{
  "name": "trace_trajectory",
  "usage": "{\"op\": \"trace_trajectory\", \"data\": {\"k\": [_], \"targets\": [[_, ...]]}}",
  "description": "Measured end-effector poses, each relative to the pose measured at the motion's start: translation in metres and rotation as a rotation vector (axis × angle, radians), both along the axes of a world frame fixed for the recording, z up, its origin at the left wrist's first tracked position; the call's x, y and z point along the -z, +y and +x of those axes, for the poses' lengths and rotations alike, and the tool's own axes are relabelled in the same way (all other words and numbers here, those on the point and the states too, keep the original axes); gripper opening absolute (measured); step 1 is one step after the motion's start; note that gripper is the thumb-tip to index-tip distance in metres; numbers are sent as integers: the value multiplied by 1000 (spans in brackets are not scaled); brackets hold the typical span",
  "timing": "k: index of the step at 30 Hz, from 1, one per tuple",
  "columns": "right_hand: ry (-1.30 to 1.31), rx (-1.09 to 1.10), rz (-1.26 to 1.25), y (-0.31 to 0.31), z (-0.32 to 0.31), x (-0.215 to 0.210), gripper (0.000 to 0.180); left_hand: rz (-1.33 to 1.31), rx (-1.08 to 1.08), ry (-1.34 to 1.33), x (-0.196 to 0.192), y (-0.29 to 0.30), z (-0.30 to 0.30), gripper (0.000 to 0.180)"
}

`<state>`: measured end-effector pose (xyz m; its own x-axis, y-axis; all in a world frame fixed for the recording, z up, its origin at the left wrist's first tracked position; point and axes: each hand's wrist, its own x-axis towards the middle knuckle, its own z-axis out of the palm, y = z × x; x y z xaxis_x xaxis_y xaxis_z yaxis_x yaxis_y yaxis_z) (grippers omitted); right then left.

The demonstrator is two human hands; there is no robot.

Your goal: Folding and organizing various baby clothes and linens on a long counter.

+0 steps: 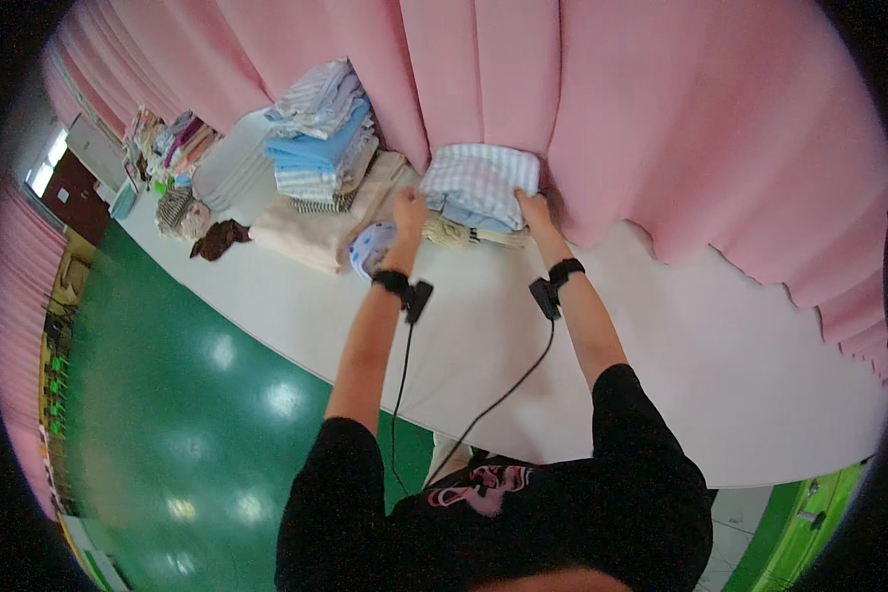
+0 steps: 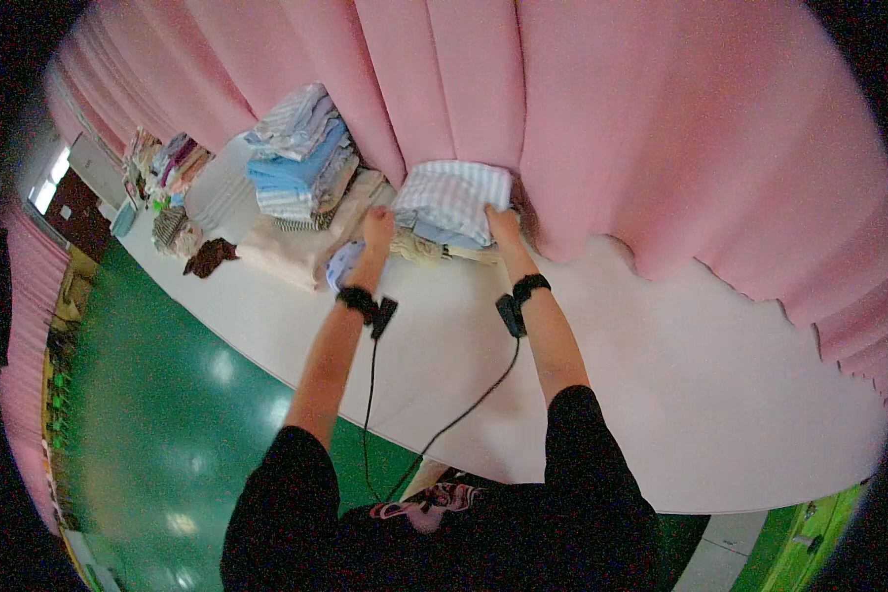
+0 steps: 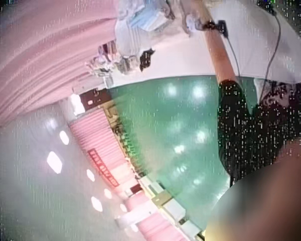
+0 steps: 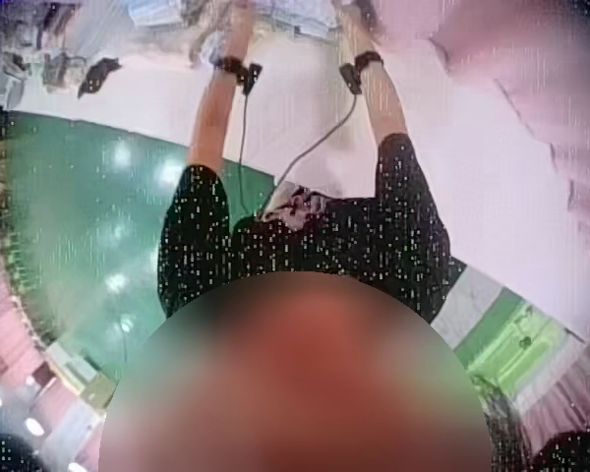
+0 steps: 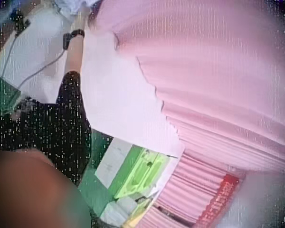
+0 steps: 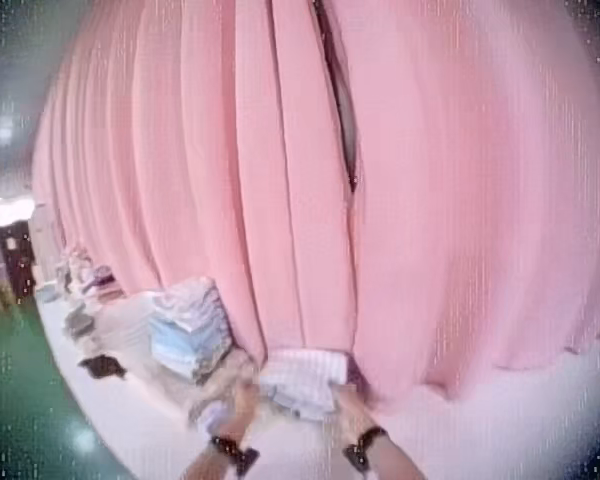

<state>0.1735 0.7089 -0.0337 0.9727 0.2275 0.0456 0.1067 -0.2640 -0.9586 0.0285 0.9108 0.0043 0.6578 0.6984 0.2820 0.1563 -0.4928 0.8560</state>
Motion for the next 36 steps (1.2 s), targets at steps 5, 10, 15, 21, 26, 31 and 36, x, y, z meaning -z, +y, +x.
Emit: {"op": "trace_trajectory", "data": {"k": [5,10,15,21,26,31,36], "targets": [[-98,77,-282,21,-71,-46,62,-286,83,-286,-2,24,-134,25],[-617,150,-358,42,-121,-66,53,-491,50,-380,-14,56,-274,21],[-823,65,-135,102,-239,-79,38,-530,-203,-316,15,101,-418,21],[-627,-410,-99,219,-338,-38,17,-582,-543,-412,33,151,-556,18],[-569,-794,28,339,-437,-42,13,-537,-756,-406,40,171,-648,32],[-512,-1178,47,445,-503,-49,17,-508,-1007,-237,48,210,-689,34],[-636,-1324,-33,530,-522,-48,19,-492,-1103,-275,71,274,-710,28]]}}
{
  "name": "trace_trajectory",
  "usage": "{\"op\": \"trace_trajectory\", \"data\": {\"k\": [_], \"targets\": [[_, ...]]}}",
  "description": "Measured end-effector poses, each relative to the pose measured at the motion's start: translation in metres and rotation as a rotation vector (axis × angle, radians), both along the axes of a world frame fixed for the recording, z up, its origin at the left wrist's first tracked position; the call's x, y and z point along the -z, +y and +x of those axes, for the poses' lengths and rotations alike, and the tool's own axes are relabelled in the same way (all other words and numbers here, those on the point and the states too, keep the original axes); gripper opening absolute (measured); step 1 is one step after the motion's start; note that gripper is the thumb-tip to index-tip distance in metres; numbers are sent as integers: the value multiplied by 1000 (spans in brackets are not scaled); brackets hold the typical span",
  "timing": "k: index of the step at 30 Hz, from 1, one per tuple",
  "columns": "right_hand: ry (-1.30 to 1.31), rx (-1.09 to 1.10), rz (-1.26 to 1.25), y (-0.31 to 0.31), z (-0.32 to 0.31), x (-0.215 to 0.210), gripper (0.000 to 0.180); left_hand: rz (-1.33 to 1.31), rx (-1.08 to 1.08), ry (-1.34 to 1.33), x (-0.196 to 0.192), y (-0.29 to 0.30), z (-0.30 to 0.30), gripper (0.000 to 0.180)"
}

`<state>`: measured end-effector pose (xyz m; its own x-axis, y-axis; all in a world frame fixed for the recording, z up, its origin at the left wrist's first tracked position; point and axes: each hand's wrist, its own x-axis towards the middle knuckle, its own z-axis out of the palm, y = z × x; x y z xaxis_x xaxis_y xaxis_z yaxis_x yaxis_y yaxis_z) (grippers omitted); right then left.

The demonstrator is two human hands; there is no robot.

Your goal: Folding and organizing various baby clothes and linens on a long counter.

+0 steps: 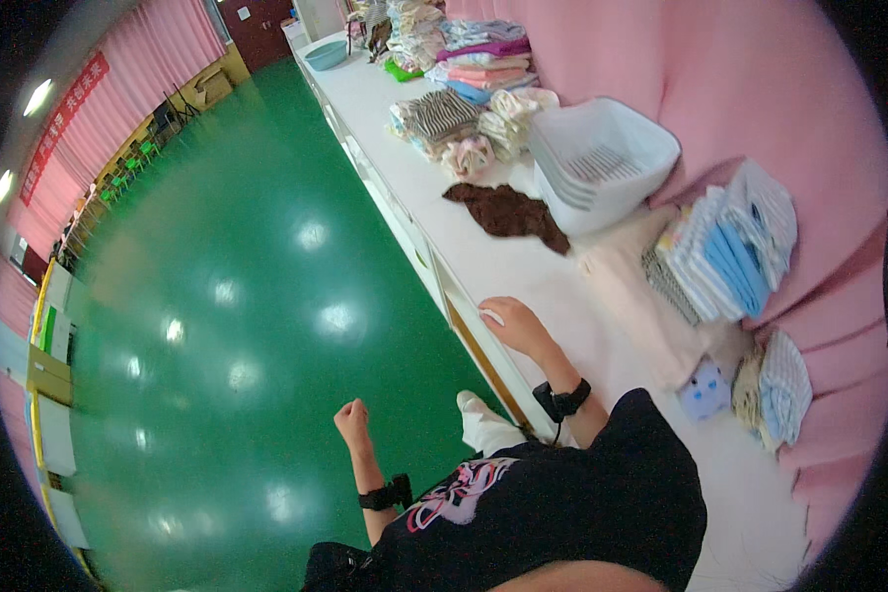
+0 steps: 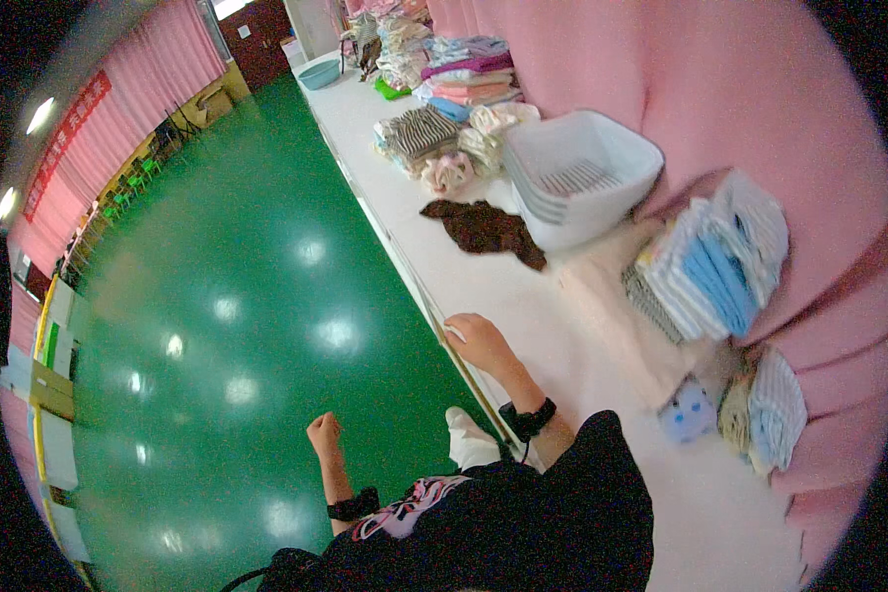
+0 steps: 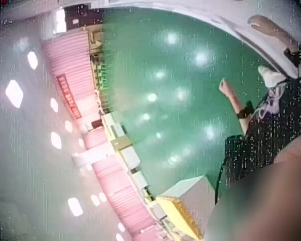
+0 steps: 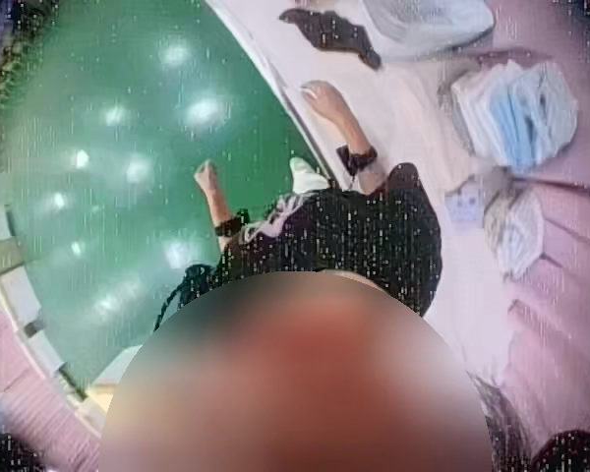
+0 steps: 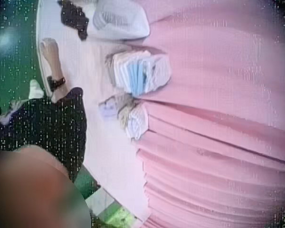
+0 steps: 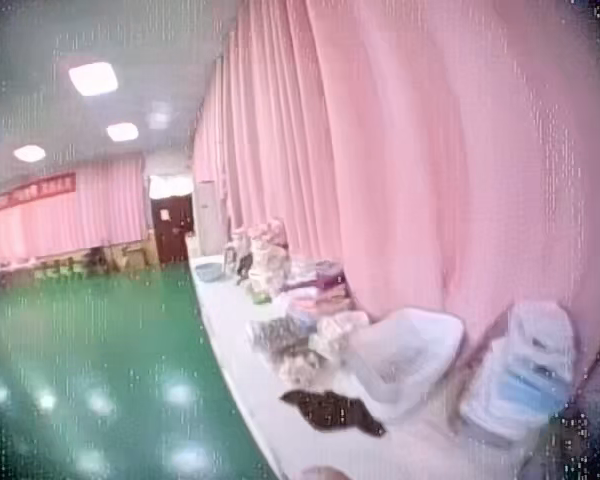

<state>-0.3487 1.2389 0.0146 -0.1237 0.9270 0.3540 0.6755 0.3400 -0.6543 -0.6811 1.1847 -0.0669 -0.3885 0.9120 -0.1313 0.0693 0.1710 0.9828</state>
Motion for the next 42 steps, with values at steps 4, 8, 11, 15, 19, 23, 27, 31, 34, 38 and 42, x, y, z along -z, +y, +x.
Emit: {"op": "trace_trajectory", "data": {"k": [4,8,11,15,19,23,27,31,34,38,42], "targets": [[-37,23,8,72,9,-4,20,-8,-68,-49,-12,83,-5,25],[19,88,-44,144,2,-8,19,45,-115,-3,-39,160,-5,26],[70,28,-41,198,-23,-20,20,107,-126,-61,-36,214,-16,26],[153,-45,-71,273,-63,-35,21,75,-43,-84,-33,282,-31,27],[187,-32,-84,363,-101,-31,20,46,-77,-68,-39,358,-56,28],[395,77,-138,469,-129,-36,23,155,-57,-151,-41,446,-108,25],[860,162,-160,573,-146,-46,31,225,-24,-205,-68,546,-142,20],[1626,293,-51,666,-149,-58,44,204,61,-270,-86,654,-138,18],[1888,494,15,747,-134,-48,48,188,289,-282,-93,734,-102,20],[2117,843,167,858,-78,-4,54,166,592,-280,-102,817,-45,21],[2214,903,513,923,-6,43,67,119,703,-321,-98,887,-13,22]]}}
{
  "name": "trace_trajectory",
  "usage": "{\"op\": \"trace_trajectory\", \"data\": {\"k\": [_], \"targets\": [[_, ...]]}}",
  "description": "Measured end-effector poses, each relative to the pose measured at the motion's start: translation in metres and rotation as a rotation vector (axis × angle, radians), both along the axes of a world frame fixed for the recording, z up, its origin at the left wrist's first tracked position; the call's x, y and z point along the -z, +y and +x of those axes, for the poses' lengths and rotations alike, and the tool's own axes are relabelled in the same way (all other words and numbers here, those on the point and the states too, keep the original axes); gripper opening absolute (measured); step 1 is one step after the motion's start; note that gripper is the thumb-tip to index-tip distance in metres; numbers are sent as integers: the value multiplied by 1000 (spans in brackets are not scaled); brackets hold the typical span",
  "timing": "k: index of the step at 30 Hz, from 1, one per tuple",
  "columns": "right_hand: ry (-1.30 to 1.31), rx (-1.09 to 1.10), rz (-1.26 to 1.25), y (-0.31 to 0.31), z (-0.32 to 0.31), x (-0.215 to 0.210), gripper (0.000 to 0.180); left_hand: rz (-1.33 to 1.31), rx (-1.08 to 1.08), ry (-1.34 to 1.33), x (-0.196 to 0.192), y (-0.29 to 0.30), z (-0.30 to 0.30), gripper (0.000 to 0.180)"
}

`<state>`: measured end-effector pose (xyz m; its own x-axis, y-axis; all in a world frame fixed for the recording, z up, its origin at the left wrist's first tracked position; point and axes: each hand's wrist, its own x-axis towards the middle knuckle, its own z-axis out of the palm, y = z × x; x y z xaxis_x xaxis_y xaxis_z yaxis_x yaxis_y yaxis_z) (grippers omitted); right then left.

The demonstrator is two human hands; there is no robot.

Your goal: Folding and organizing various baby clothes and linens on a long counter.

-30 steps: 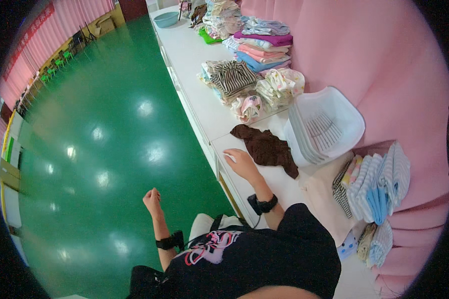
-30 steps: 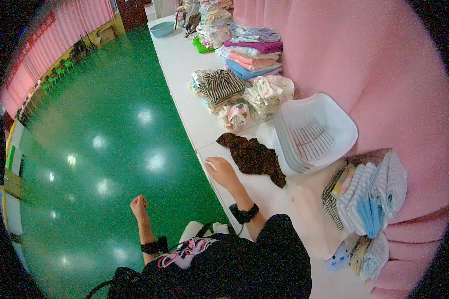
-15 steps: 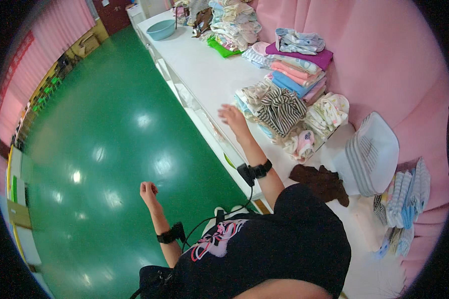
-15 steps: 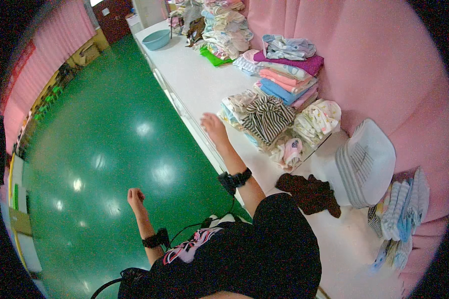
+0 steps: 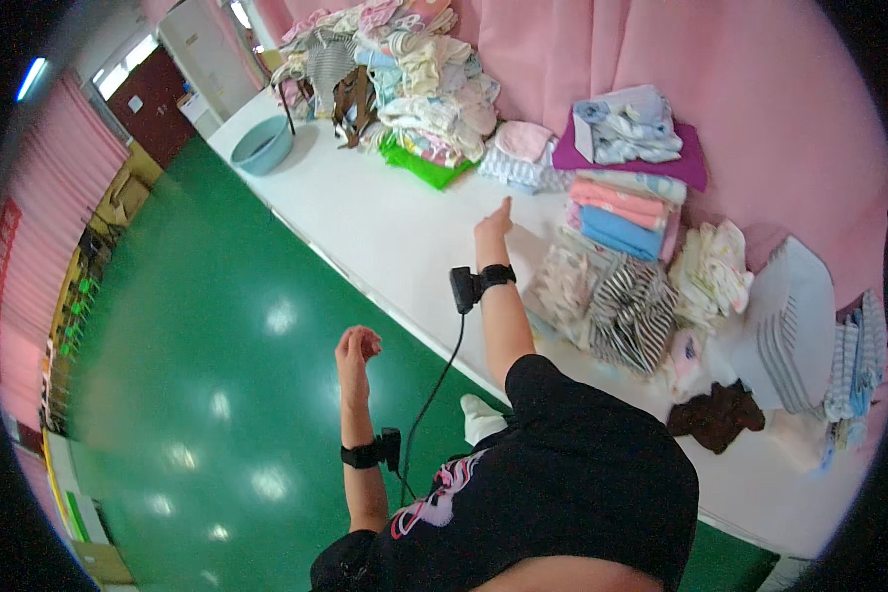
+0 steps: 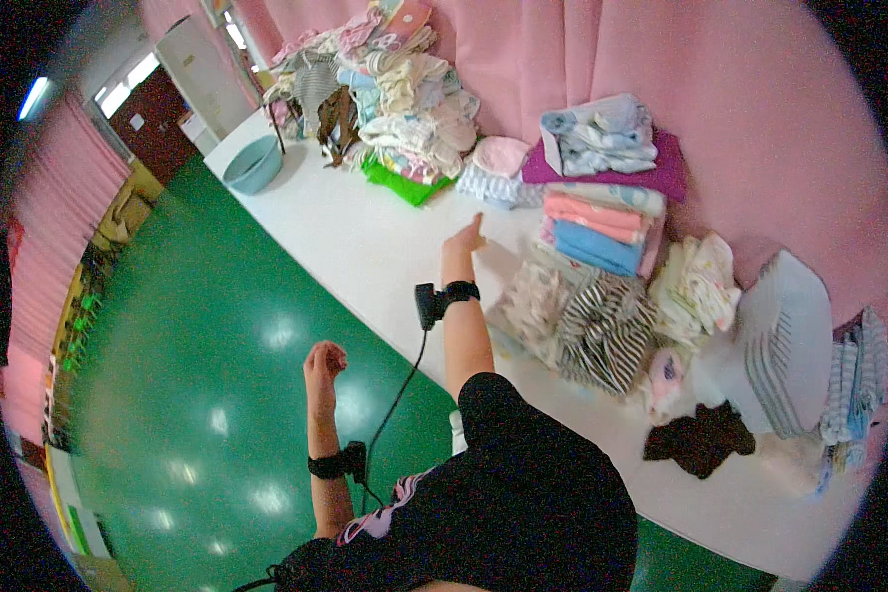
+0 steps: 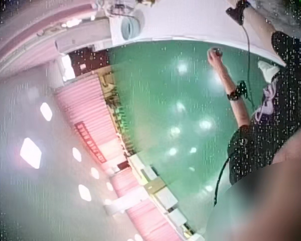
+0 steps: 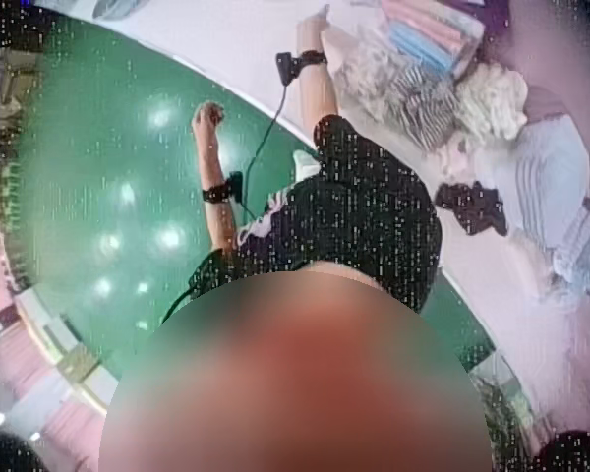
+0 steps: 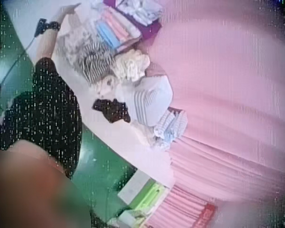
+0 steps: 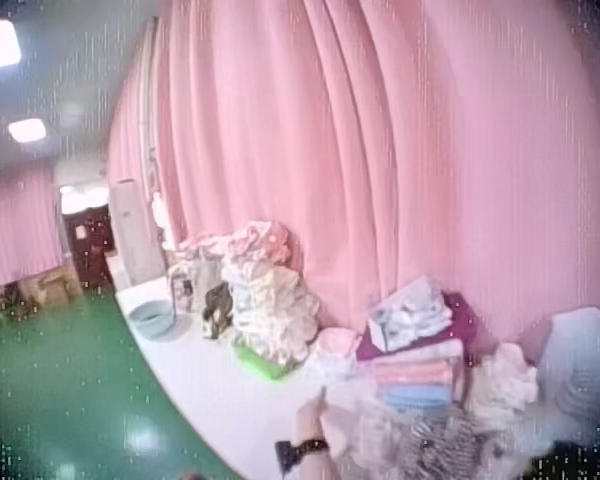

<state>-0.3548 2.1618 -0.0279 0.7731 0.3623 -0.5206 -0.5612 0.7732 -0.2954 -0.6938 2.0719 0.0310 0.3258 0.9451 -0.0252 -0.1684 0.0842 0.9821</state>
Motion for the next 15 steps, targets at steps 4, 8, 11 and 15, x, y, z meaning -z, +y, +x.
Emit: {"op": "trace_trajectory", "data": {"k": [4,8,11,15], "targets": [[-109,185,-383,42,65,7,73,-57,-27,40,6,71,8,21],[19,234,-383,70,107,2,76,-113,-22,26,16,141,9,19],[-69,286,-274,83,145,8,80,-162,64,41,29,189,29,20],[22,373,-508,96,160,7,84,-242,187,43,41,241,54,22]]}}
